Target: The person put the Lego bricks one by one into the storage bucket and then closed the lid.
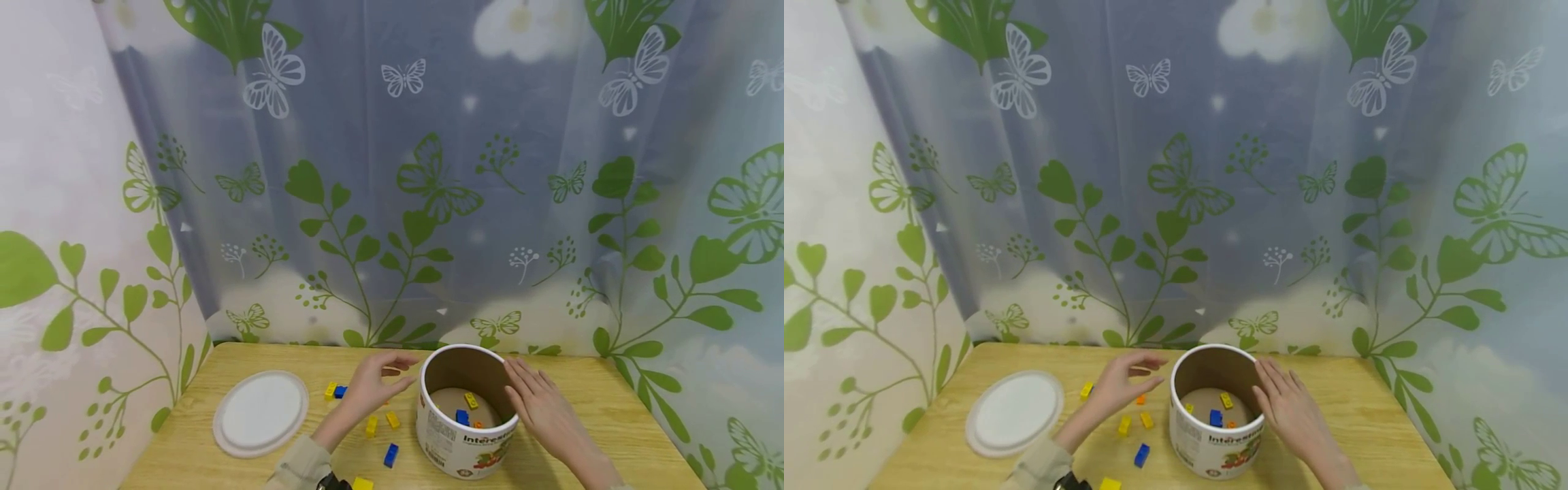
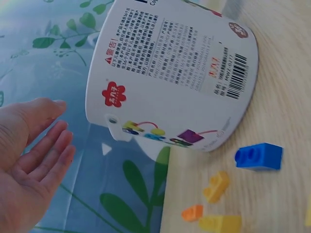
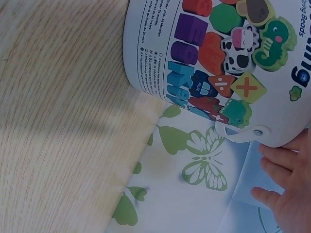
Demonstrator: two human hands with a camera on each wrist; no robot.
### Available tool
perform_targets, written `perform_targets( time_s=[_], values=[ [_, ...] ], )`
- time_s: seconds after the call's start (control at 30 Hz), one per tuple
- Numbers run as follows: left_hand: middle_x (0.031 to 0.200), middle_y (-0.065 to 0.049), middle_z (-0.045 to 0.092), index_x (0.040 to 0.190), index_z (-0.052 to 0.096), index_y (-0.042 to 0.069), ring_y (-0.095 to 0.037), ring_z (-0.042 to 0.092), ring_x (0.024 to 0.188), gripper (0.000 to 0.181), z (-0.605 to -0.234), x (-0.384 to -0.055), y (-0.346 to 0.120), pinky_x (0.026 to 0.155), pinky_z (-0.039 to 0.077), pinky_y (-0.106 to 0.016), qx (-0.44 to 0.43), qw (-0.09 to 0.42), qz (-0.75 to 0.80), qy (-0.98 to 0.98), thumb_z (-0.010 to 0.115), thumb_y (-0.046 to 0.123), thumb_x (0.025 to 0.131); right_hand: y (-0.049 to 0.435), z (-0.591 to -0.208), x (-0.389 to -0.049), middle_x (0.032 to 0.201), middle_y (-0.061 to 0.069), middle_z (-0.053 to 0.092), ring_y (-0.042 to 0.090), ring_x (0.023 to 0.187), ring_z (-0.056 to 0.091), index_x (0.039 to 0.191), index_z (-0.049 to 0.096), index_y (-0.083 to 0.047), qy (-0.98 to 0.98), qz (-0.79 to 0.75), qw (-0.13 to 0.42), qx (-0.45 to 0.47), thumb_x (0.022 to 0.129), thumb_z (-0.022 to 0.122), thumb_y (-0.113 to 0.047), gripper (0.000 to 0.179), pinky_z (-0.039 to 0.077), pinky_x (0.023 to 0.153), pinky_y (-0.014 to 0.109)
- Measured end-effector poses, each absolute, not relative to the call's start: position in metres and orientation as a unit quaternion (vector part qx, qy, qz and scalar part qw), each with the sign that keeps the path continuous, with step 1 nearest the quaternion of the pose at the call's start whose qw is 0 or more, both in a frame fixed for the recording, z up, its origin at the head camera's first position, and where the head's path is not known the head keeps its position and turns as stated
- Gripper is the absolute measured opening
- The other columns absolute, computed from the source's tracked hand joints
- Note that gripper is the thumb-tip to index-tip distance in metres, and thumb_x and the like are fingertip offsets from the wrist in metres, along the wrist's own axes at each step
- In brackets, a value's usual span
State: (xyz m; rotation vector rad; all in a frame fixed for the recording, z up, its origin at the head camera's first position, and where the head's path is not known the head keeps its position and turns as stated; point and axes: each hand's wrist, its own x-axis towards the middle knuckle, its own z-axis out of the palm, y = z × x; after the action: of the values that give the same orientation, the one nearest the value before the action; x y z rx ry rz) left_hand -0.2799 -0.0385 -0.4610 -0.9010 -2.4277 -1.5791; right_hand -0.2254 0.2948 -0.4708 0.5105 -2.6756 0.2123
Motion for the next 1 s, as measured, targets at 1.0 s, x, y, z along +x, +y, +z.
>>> perform_targets(
  time_s=[1.0],
  values=[
    [0.115,-0.018,0.072,0.114,0.073,0.002,-0.037,0.07,0.101,0.024,-0.531,-0.245,-0.085,0.084,0.062,-0.033,-0.241,-0.035,-0.536,-0.809,0.076,0.012,0.092,0.295,-0.473,-0.227,0.152,0.017,0.049,0.037,0.141,0.045,0.148,0.049,0.0,-0.957,0.079,0.209,0.184,0.103,0.057,-0.02,0.05,0.037,0.113,0.059]
  ],
)
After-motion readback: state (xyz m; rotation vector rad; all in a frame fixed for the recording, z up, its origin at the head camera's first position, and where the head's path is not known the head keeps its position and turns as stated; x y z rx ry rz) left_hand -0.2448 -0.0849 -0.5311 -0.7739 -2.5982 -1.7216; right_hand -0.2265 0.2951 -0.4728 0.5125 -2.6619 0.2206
